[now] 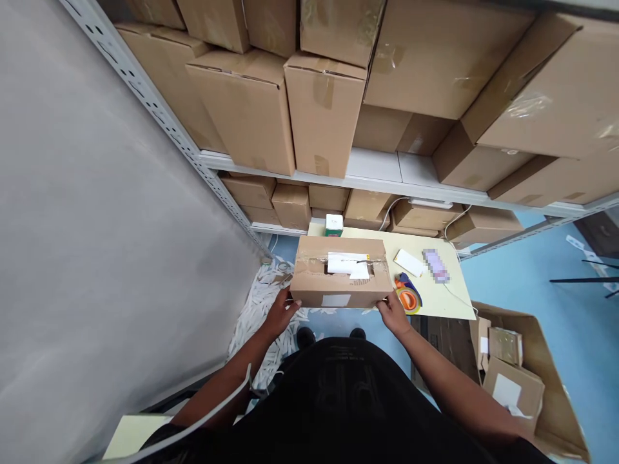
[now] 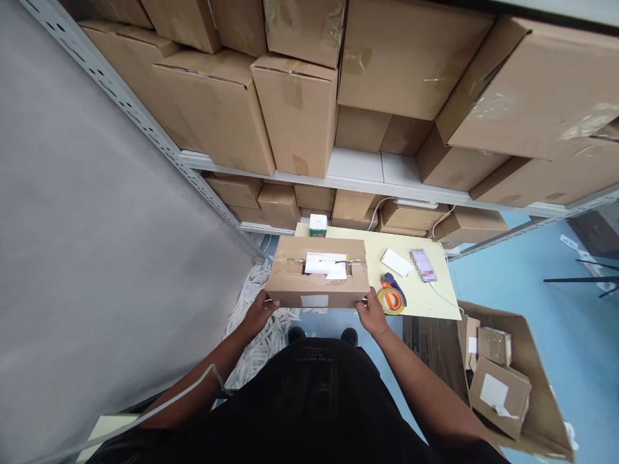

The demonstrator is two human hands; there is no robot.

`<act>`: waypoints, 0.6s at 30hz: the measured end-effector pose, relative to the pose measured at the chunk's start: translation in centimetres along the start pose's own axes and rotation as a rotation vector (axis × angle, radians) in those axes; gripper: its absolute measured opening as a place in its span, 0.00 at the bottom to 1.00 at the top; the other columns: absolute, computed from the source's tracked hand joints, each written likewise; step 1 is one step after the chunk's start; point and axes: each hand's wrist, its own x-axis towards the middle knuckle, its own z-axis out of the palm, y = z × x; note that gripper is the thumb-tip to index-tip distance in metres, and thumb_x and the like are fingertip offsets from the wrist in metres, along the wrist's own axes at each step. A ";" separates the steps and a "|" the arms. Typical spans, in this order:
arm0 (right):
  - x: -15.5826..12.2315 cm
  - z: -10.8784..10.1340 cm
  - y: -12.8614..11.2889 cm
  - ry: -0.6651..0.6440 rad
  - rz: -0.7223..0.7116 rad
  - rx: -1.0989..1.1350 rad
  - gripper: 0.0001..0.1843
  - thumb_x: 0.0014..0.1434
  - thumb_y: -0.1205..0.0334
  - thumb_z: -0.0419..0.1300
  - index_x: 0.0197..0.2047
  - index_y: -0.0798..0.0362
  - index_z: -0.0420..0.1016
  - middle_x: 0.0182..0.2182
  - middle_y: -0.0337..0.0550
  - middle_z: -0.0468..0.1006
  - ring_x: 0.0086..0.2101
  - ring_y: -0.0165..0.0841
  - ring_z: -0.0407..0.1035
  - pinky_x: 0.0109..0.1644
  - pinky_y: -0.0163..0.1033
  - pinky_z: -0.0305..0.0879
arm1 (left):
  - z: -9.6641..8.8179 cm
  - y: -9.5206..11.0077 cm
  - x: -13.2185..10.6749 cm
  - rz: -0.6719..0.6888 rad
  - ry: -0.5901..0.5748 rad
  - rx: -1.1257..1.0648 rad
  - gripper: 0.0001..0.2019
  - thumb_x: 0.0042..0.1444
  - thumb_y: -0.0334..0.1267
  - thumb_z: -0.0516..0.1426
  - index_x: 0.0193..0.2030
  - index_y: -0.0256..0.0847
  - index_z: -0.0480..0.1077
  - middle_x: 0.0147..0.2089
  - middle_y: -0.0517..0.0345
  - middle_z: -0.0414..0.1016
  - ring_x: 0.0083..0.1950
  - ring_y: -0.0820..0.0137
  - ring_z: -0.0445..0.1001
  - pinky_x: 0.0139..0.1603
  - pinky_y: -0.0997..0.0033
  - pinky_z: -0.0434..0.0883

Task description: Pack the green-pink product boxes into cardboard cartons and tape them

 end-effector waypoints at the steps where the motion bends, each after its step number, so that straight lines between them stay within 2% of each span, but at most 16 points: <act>1: -0.3 -0.4 -0.7 0.014 -0.033 -0.008 0.13 0.57 0.57 0.57 0.45 0.50 0.71 0.43 0.44 0.73 0.41 0.39 0.70 0.46 0.44 0.71 | -0.1 0.7 -0.1 0.050 0.017 0.029 0.29 0.59 0.50 0.61 0.64 0.41 0.68 0.59 0.45 0.74 0.58 0.56 0.75 0.59 0.53 0.72; 5: -1.1 -2.5 -3.0 0.041 -0.162 -0.100 0.11 0.62 0.54 0.56 0.44 0.50 0.72 0.40 0.43 0.71 0.41 0.39 0.68 0.46 0.44 0.67 | -0.2 3.9 -0.9 0.216 0.137 0.224 0.24 0.64 0.53 0.57 0.60 0.40 0.71 0.53 0.48 0.75 0.55 0.59 0.74 0.59 0.57 0.71; 7: -1.0 -3.6 -3.3 0.031 -0.172 -0.153 0.13 0.65 0.51 0.56 0.45 0.50 0.73 0.38 0.43 0.72 0.39 0.39 0.67 0.46 0.44 0.65 | 0.2 5.1 -1.3 0.222 0.189 0.314 0.23 0.66 0.54 0.55 0.57 0.40 0.74 0.49 0.50 0.76 0.52 0.59 0.74 0.56 0.59 0.71; 9: -0.5 -4.1 -2.8 -0.003 -0.144 -0.183 0.18 0.67 0.47 0.55 0.47 0.51 0.75 0.39 0.44 0.74 0.40 0.40 0.68 0.46 0.43 0.65 | 1.2 5.6 -1.2 0.172 0.234 0.375 0.22 0.66 0.55 0.53 0.52 0.40 0.76 0.48 0.50 0.77 0.50 0.59 0.75 0.54 0.61 0.71; 12: 1.2 -3.8 -1.1 -0.076 -0.041 -0.184 0.23 0.68 0.42 0.52 0.45 0.51 0.78 0.38 0.47 0.78 0.39 0.41 0.71 0.44 0.42 0.65 | 3.6 5.1 0.0 0.004 0.285 0.406 0.21 0.64 0.57 0.54 0.43 0.42 0.78 0.45 0.51 0.81 0.48 0.57 0.76 0.52 0.61 0.71; 14: 2.6 -3.2 0.3 -0.122 0.036 -0.146 0.25 0.67 0.40 0.52 0.46 0.51 0.80 0.39 0.48 0.81 0.39 0.41 0.72 0.44 0.42 0.65 | 5.2 4.3 1.0 -0.112 0.311 0.347 0.22 0.62 0.59 0.56 0.41 0.42 0.79 0.43 0.52 0.82 0.48 0.56 0.77 0.52 0.60 0.71; 16: 3.7 -3.1 1.8 -0.153 0.088 -0.059 0.27 0.65 0.39 0.53 0.50 0.51 0.80 0.40 0.48 0.83 0.39 0.42 0.74 0.44 0.43 0.67 | 6.1 3.5 1.7 -0.169 0.333 0.203 0.24 0.61 0.61 0.56 0.44 0.41 0.79 0.46 0.51 0.83 0.50 0.55 0.77 0.53 0.60 0.72; 18: 4.3 -3.4 3.6 -0.150 0.160 0.085 0.30 0.63 0.37 0.54 0.55 0.50 0.80 0.43 0.48 0.84 0.41 0.43 0.75 0.45 0.44 0.69 | 6.2 2.6 1.8 -0.179 0.324 0.024 0.27 0.61 0.62 0.55 0.49 0.40 0.78 0.51 0.49 0.83 0.55 0.55 0.77 0.54 0.59 0.72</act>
